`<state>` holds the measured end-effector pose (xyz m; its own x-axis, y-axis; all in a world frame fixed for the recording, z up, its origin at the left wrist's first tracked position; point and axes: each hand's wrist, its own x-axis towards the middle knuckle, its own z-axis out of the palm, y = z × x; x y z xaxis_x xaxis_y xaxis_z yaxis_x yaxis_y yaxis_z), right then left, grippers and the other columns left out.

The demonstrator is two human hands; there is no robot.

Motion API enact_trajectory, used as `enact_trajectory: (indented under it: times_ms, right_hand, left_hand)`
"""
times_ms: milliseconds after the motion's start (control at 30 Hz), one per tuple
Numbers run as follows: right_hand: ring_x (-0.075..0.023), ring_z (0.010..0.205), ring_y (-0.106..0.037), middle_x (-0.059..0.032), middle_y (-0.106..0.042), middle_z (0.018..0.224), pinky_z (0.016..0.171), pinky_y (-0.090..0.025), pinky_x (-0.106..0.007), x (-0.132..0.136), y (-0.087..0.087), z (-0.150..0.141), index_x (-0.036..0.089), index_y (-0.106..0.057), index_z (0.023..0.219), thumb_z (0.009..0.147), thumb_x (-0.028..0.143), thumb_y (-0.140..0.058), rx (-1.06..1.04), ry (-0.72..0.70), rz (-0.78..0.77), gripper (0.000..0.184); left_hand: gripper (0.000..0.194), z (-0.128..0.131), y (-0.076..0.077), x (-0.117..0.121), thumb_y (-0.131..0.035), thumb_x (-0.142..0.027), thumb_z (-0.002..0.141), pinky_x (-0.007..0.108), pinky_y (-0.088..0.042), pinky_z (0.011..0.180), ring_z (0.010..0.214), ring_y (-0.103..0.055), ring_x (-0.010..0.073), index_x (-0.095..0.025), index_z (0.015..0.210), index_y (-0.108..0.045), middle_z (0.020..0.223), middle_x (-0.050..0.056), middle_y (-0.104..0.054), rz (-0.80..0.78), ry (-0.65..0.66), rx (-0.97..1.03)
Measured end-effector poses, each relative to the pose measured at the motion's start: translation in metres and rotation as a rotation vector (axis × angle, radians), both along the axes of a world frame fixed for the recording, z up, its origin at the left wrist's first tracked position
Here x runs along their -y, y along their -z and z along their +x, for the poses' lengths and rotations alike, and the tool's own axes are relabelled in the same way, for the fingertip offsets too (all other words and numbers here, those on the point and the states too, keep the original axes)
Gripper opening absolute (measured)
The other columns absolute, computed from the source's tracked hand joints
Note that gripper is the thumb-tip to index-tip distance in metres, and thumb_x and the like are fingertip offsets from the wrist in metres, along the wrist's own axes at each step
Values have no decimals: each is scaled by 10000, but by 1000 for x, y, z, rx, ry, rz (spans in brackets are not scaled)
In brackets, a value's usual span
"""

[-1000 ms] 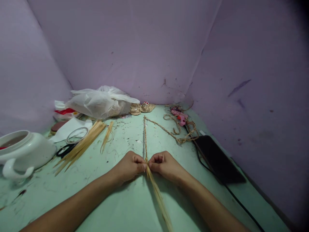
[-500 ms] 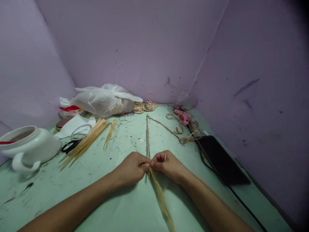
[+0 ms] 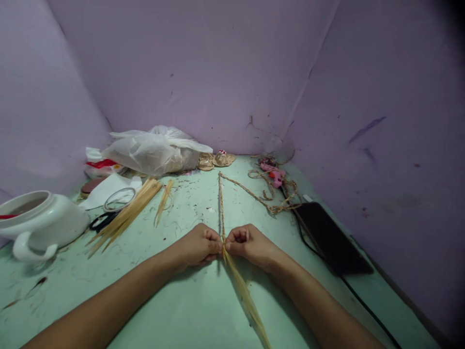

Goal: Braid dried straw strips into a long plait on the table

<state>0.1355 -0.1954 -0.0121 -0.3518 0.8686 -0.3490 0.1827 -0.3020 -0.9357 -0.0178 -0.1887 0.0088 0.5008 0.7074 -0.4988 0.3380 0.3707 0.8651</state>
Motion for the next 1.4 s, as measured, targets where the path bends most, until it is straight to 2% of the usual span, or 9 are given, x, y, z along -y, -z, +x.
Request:
enact_trajectory:
  times_ms: [133, 233, 333, 433, 667, 900, 1000, 1167, 1400]
  right_hand:
    - [-42, 415, -338, 41, -474, 458, 424, -230, -185, 1, -1, 0, 127, -529, 538, 532, 184, -589, -17, -5, -13, 83]
    - [-39, 414, -329, 46, -465, 450, 421, -222, -183, 1, -1, 0, 128, -529, 535, 538, 199, -608, -18, -6, 1, 106]
    - [-37, 413, -320, 51, -449, 442, 420, -215, -183, 1, 0, 0, 125, -523, 529, 544, 204, -616, -15, -22, 24, 123]
    - [-39, 423, -339, 44, -462, 465, 427, -236, -182, 0, 2, 0, 121, -528, 551, 546, 187, -599, -13, -40, 30, 97]
    - [-51, 425, -327, 42, -430, 457, 413, -242, -186, 0, 6, -1, 139, -518, 540, 557, 153, -515, 235, -29, 172, 22]
    - [-78, 464, -380, 13, -473, 479, 428, -247, -198, 7, -6, 2, 130, -635, 617, 626, 202, -470, 527, -140, 371, 180]
    - [-74, 447, -355, 11, -463, 456, 423, -238, -200, 7, -7, 3, 122, -641, 607, 645, 208, -445, 561, -156, 329, 218]
    - [-105, 475, -447, -35, -571, 514, 428, -251, -214, 6, -5, -1, 151, -657, 604, 599, 232, -501, 701, -33, 255, 176]
    - [-125, 519, -478, -55, -600, 550, 457, -242, -233, 15, -21, -11, 167, -656, 596, 584, 219, -516, 850, 53, 281, 150]
  left_hand:
    - [130, 0, 6, -2, -504, -261, 554, 206, -106, 360, 313, -201, 31, -139, 512, -493, 333, -81, -291, 60, -20, -93]
    - [113, -1, 11, -4, -474, -222, 566, 215, -134, 389, 365, -223, 41, -129, 514, -513, 372, -65, -299, 226, 20, -183]
    - [130, -2, 12, -3, -433, -176, 567, 221, -157, 423, 427, -226, 50, -143, 442, -423, 419, -52, -266, 427, 85, -236]
    - [167, -3, 10, -1, -399, -157, 572, 225, -150, 430, 445, -206, 55, -162, 423, -324, 448, -45, -217, 520, 97, -294]
    - [161, -3, 16, -3, -391, -161, 574, 221, -160, 430, 450, -200, 60, -173, 445, -296, 455, -48, -217, 511, 155, -241]
    - [138, 5, 10, 1, -378, -145, 551, 226, -150, 436, 445, -227, 61, -163, 423, -328, 449, -39, -237, 548, 121, -409]
    - [139, 7, 9, 2, -377, -154, 561, 222, -158, 443, 452, -235, 61, -162, 431, -330, 454, -39, -239, 550, 131, -434]
    - [126, 8, 8, 3, -377, -159, 558, 222, -165, 445, 457, -247, 64, -159, 436, -348, 455, -39, -252, 545, 131, -479]
    - [152, 11, 10, 4, -386, -164, 537, 227, -166, 439, 453, -245, 68, -165, 401, -320, 440, -40, -218, 569, 58, -506]
